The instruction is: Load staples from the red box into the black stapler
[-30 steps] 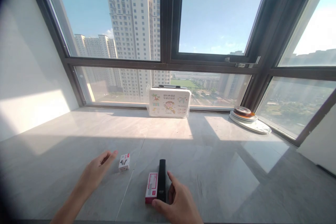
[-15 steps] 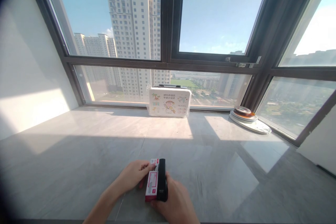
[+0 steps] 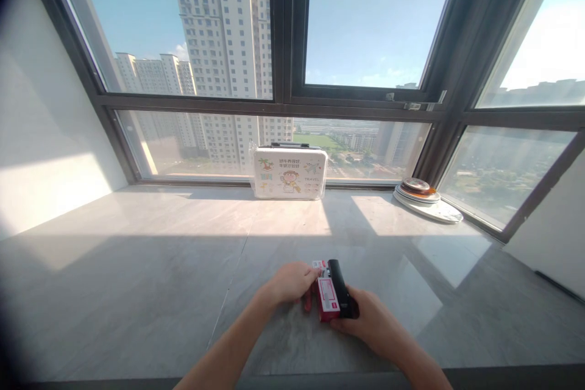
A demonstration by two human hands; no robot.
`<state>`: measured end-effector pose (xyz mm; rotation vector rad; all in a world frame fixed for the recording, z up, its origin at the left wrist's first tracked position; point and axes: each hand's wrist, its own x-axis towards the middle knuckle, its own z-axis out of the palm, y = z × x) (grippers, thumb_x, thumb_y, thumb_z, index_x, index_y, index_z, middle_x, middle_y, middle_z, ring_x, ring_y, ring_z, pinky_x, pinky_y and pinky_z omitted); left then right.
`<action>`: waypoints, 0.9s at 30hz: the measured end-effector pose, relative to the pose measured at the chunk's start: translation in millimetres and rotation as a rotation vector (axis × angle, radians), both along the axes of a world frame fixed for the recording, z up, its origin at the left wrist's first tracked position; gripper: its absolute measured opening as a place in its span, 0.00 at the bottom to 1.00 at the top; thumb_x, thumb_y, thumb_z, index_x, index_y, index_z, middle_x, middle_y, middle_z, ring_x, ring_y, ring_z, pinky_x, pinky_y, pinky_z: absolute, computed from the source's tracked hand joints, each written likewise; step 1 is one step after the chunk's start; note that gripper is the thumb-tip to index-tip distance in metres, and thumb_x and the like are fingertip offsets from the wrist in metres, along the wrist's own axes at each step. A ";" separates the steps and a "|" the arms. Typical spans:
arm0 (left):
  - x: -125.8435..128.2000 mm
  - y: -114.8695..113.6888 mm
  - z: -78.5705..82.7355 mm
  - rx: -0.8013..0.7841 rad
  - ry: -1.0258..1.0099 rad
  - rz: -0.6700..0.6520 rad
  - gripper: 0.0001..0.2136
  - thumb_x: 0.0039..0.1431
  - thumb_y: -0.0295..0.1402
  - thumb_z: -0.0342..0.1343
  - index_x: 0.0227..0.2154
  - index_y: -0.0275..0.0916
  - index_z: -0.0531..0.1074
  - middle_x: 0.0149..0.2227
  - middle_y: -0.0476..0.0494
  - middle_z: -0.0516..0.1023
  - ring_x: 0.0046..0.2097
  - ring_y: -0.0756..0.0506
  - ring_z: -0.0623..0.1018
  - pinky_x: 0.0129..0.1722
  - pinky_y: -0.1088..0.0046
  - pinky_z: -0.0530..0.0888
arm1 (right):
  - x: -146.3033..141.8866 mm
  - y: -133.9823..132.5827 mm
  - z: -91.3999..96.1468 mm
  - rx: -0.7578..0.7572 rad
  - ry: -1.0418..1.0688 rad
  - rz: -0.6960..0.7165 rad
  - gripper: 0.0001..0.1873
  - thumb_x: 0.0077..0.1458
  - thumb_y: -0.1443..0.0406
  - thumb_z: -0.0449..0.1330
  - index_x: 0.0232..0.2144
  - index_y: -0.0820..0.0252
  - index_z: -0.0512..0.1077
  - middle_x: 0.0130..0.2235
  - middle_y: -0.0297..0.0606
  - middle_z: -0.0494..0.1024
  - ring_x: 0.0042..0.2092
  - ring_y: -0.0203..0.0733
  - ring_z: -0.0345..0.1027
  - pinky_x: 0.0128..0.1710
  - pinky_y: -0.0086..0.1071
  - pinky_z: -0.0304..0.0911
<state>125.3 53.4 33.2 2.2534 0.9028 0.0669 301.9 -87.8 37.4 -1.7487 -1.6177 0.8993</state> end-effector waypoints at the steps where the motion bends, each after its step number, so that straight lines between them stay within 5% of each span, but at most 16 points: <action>1: 21.2 -1.4 -1.6 0.008 0.001 -0.006 0.34 0.69 0.53 0.35 0.22 0.37 0.78 0.24 0.39 0.80 0.29 0.44 0.77 0.37 0.69 0.73 | 19.8 -3.0 -1.4 -0.009 0.005 -0.001 0.27 0.44 0.54 0.68 0.45 0.62 0.78 0.39 0.39 0.82 0.43 0.53 0.72 0.41 0.35 0.65; 7: 109.1 -8.1 -5.0 0.061 -0.024 -0.027 0.30 0.70 0.48 0.36 0.30 0.35 0.79 0.26 0.37 0.81 0.39 0.39 0.79 0.45 0.64 0.73 | 107.6 -8.7 -13.6 -0.062 0.013 -0.022 0.35 0.43 0.49 0.69 0.49 0.63 0.76 0.41 0.41 0.81 0.46 0.56 0.71 0.45 0.38 0.65; 13: 114.1 -7.5 -4.7 0.080 -0.045 -0.019 0.31 0.71 0.48 0.33 0.29 0.37 0.78 0.26 0.41 0.80 0.37 0.43 0.79 0.43 0.69 0.72 | 127.3 -4.5 -17.2 -0.083 -0.008 -0.008 0.38 0.42 0.47 0.70 0.52 0.61 0.74 0.40 0.39 0.79 0.43 0.52 0.71 0.42 0.37 0.64; 17: 57.8 -3.2 0.4 0.133 -0.072 0.049 0.28 0.70 0.50 0.34 0.35 0.39 0.76 0.32 0.42 0.80 0.37 0.43 0.78 0.39 0.70 0.70 | 141.3 -34.2 -20.3 -0.070 -0.124 -0.179 0.41 0.41 0.47 0.70 0.54 0.62 0.70 0.31 0.35 0.73 0.33 0.43 0.65 0.34 0.34 0.60; 21: -38.7 -7.0 1.4 0.194 -0.071 0.131 0.17 0.66 0.46 0.46 0.43 0.41 0.73 0.38 0.42 0.79 0.40 0.42 0.77 0.39 0.69 0.69 | 131.9 -70.5 -28.7 -0.102 -0.270 -0.170 0.22 0.51 0.45 0.63 0.31 0.57 0.73 0.28 0.39 0.74 0.31 0.43 0.64 0.32 0.35 0.57; 24: -98.9 -22.4 -6.9 0.362 -0.119 0.186 0.15 0.67 0.42 0.47 0.49 0.44 0.71 0.48 0.43 0.77 0.50 0.42 0.74 0.49 0.66 0.69 | 84.5 -71.3 -31.8 -0.100 -0.358 -0.161 0.23 0.57 0.44 0.58 0.25 0.55 0.68 0.26 0.37 0.74 0.30 0.43 0.65 0.31 0.34 0.54; 27: -128.9 -40.9 -19.9 0.536 -0.064 0.216 0.19 0.70 0.42 0.43 0.60 0.50 0.65 0.61 0.45 0.68 0.61 0.40 0.67 0.61 0.58 0.63 | 14.0 -47.3 -24.2 -0.025 -0.403 -0.073 0.20 0.59 0.48 0.57 0.25 0.55 0.69 0.27 0.35 0.75 0.30 0.42 0.66 0.30 0.33 0.52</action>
